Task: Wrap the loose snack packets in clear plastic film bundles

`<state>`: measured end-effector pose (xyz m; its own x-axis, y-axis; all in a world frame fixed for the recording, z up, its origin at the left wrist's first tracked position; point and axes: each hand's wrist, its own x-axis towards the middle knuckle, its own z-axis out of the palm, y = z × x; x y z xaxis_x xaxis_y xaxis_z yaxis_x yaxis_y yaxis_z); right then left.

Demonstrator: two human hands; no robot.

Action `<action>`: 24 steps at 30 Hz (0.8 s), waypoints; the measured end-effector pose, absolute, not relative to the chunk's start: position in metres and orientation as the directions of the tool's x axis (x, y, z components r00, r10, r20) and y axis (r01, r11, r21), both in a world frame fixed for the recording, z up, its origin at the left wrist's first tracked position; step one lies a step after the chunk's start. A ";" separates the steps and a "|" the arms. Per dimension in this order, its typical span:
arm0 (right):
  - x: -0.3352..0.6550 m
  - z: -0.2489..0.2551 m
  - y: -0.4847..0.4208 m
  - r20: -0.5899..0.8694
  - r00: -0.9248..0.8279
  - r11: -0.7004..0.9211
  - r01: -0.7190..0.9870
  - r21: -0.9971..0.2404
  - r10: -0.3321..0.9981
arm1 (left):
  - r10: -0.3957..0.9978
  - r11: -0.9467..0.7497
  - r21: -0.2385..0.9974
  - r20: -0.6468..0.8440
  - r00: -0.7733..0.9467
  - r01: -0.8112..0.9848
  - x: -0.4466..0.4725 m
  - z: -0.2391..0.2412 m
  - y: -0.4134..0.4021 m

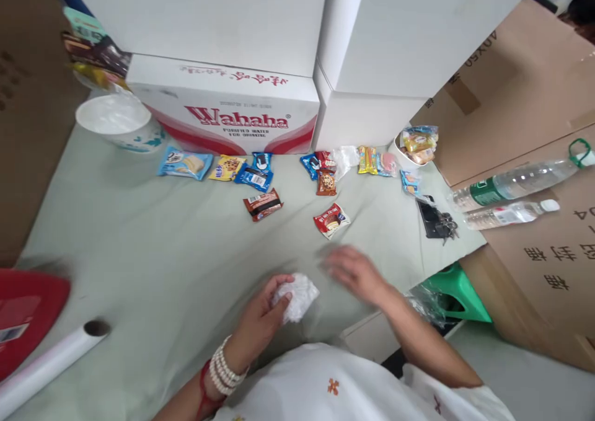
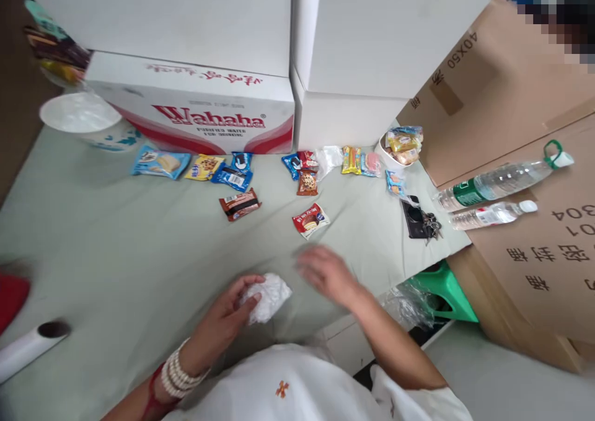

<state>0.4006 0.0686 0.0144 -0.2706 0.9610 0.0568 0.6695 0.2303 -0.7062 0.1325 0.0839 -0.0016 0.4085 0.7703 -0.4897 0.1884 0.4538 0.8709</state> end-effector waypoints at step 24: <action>0.715 0.018 0.203 -0.086 0.318 -0.325 0.942 -0.081 0.944 | 0.931 0.166 0.832 -0.309 0.194 0.530 0.097 -0.026 0.072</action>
<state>0.7154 0.2030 0.0178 0.3184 0.9440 -0.0865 0.9422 -0.3252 -0.0810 0.0965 0.0717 -0.0263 0.1935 0.9310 -0.3094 0.5297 0.1663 0.8317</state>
